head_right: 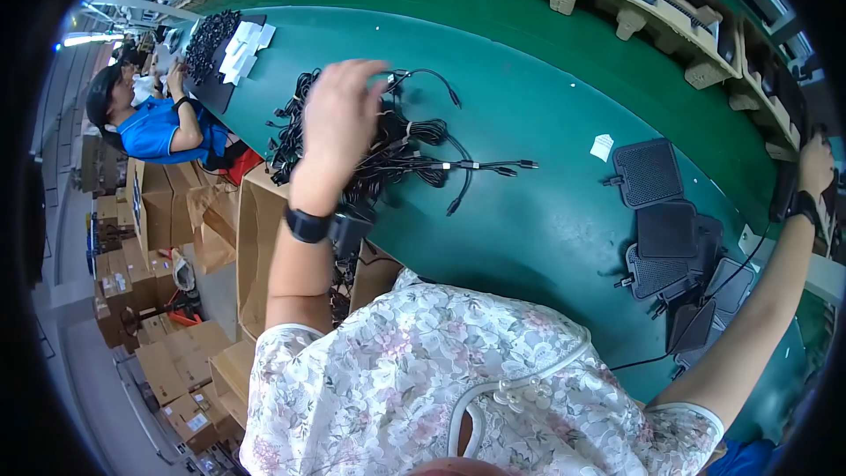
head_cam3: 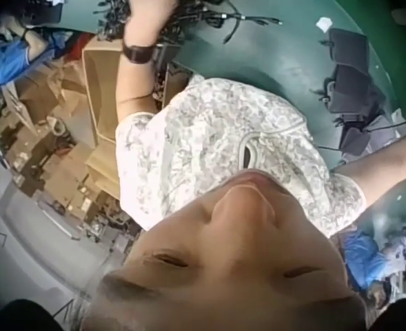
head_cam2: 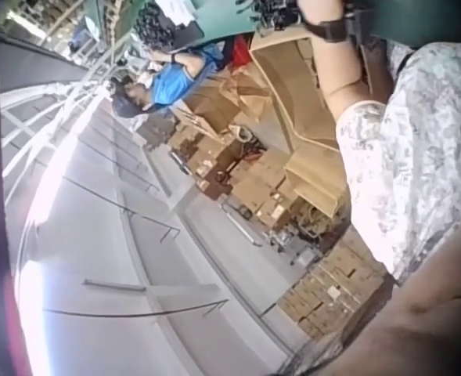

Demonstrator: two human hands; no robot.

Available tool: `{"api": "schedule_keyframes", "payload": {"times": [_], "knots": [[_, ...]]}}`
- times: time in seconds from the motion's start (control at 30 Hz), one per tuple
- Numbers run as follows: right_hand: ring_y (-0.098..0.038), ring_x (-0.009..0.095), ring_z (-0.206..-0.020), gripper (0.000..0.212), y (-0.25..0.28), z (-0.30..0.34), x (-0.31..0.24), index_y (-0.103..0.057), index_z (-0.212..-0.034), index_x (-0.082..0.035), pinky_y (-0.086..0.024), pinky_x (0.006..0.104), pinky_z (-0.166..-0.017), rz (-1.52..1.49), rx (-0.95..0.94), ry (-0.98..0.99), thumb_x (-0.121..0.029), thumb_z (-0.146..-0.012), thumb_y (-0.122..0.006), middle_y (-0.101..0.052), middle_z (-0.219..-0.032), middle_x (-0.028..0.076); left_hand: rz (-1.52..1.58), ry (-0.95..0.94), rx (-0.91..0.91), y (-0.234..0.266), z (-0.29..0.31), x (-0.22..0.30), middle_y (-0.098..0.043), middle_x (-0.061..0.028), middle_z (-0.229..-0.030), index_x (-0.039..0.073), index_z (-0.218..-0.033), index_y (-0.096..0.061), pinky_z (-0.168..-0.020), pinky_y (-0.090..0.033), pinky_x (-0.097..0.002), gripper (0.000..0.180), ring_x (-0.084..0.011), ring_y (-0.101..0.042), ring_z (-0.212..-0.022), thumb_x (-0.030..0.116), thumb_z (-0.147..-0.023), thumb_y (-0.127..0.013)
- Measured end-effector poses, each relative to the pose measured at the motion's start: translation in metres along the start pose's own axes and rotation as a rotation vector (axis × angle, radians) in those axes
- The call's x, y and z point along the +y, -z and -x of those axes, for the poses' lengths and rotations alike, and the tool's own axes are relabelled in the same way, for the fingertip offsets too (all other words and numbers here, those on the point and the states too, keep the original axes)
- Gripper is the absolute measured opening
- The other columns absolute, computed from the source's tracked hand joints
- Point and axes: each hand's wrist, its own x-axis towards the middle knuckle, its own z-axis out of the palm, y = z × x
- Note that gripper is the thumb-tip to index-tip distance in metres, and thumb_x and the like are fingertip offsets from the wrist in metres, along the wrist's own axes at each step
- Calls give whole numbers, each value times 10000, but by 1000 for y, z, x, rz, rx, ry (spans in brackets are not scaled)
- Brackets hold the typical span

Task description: The person picks up a cable from a pile, wraps it around a small black pad, and places the assembly into a cardboard tray. They also reach into a large box to retrieve more black pads, placing them on the table before continuing to wrap cables around the pads and traying them.

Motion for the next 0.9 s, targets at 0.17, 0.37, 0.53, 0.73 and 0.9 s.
{"api": "schedule_keyframes", "payload": {"times": [0.17, 0.37, 0.53, 0.73, 0.9], "knots": [[-610, 275, -938, 378, 128, 69, -117, -488, -1269, -181, -488, 329, -759, -327, 380, 171, -322, -919, -482, -606, -1045, 118, -17, 94, -95, 26, 32, -29, -616, -73, -887, 62, -926, -616, -774, -456, -377, 202, -262, -569, -871, 157, -752, -656], [-571, 117, -788, 242, 287, 219, -350, -589, -1104, -88, -457, 253, -709, -1284, -282, 739, -163, -876, -553, -608, -849, 51, 78, -64, -25, -19, 72, 23, -572, -78, -1007, 66, -1009, -592, -946, -354, -447, 285, -247, -522, -1025, 164, -751, -664], [-576, 316, -898, 249, 288, 301, -459, -609, -985, -33, -468, 393, -778, -1124, -221, 1084, -207, -806, -610, -601, -969, 134, 131, -105, -113, -32, 99, 47, -551, -86, -1082, 52, -1045, -583, -1022, -272, -480, 335, -245, -489, -1094, 170, -744, -670], [-553, 345, -871, 248, 292, 314, -469, -576, -942, -2, -458, 407, -779, -875, -85, 1207, -194, -792, -623, -572, -940, 163, 301, -127, -34, -27, 104, 58, -569, -83, -1067, 45, -1061, -587, -920, -386, -418, 337, -248, -531, -1010, 165, -756, -664], [-564, 265, -892, 202, 292, 280, -426, -526, -948, -8, -452, 357, -805, -1181, -545, 913, -181, -855, -571, -577, -945, 122, 962, -183, -384, -47, 96, 81, -595, -87, -941, 33, -1108, -561, -668, -465, -325, 311, -219, -582, -754, 191, -844, -605]]}}
